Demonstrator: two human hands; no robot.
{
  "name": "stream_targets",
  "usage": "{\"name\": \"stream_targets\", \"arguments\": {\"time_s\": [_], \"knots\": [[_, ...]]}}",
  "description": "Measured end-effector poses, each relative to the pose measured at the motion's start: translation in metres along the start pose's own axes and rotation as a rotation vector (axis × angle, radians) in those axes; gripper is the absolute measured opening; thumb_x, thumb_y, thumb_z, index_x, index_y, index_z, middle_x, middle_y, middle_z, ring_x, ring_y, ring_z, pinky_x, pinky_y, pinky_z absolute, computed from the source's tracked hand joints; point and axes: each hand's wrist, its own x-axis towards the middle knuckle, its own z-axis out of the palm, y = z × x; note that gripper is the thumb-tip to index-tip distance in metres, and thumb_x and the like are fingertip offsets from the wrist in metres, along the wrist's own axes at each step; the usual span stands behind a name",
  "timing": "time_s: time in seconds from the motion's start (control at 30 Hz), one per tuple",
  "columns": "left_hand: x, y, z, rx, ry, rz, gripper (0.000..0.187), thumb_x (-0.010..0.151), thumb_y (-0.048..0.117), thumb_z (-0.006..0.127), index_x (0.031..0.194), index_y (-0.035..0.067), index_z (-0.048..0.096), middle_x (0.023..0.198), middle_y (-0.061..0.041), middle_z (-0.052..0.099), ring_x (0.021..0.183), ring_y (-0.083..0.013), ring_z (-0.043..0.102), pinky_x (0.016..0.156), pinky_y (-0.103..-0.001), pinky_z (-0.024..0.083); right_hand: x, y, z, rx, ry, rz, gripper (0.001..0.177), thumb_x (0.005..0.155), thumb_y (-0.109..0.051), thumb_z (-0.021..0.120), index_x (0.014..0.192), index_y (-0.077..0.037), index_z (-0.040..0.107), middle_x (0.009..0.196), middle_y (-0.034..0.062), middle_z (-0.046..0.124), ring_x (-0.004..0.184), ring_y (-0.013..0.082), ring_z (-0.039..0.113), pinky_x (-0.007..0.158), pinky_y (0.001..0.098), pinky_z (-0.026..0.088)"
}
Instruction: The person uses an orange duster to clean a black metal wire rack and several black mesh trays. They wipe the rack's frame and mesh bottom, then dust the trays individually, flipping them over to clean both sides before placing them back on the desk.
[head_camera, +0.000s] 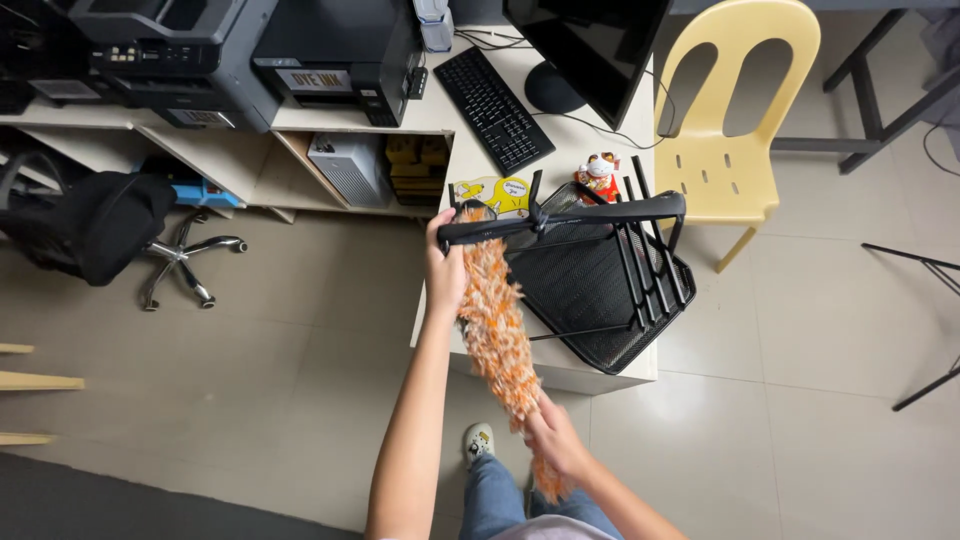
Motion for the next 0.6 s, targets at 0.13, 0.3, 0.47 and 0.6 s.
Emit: {"name": "stream_targets", "arguments": {"time_s": [0.13, 0.3, 0.47, 0.6], "knots": [[-0.022, 0.036, 0.016, -0.024, 0.031, 0.001, 0.035, 0.107, 0.012, 0.052, 0.141, 0.005, 0.051, 0.14, -0.013, 0.06, 0.13, -0.0219, 0.056, 0.113, -0.033, 0.041, 0.04, -0.088, 0.011, -0.278, 0.07, -0.165, 0.026, 0.103, -0.021, 0.043, 0.12, -0.01, 0.06, 0.077, 0.0005, 0.064, 0.059, 0.0068, 0.055, 0.052, 0.0254, 0.048], [-0.025, 0.052, 0.025, -0.104, 0.048, 0.128, 0.038, 0.109, 0.011, 0.049, 0.146, 0.005, 0.045, 0.147, -0.011, 0.053, 0.136, -0.0224, 0.051, 0.117, -0.034, 0.037, 0.028, -0.121, 0.025, -0.263, 0.073, -0.177, 0.025, 0.104, -0.021, 0.046, 0.12, -0.006, 0.057, 0.076, 0.003, 0.058, 0.06, 0.0103, 0.049, 0.053, 0.0313, 0.045], [0.009, 0.051, 0.023, -0.203, 0.082, 0.225, 0.036, 0.111, 0.012, 0.045, 0.146, 0.005, 0.042, 0.15, -0.012, 0.055, 0.139, -0.0217, 0.05, 0.12, -0.034, 0.034, -0.036, -0.074, 0.025, -0.431, 0.009, -0.145, 0.027, 0.098, -0.021, 0.048, 0.121, -0.009, 0.056, 0.077, 0.0068, 0.068, 0.061, 0.0165, 0.061, 0.058, 0.0341, 0.052], [0.027, 0.022, 0.029, -0.338, 0.189, 0.238, 0.026, 0.112, 0.01, 0.046, 0.137, 0.003, 0.048, 0.15, -0.017, 0.057, 0.131, -0.0255, 0.055, 0.117, -0.039, 0.039, -0.026, -0.054, 0.007, -0.513, 0.013, -0.235, 0.028, 0.097, -0.018, 0.049, 0.122, -0.007, 0.057, 0.078, 0.0114, 0.071, 0.067, 0.0188, 0.067, 0.065, 0.036, 0.055]]}}
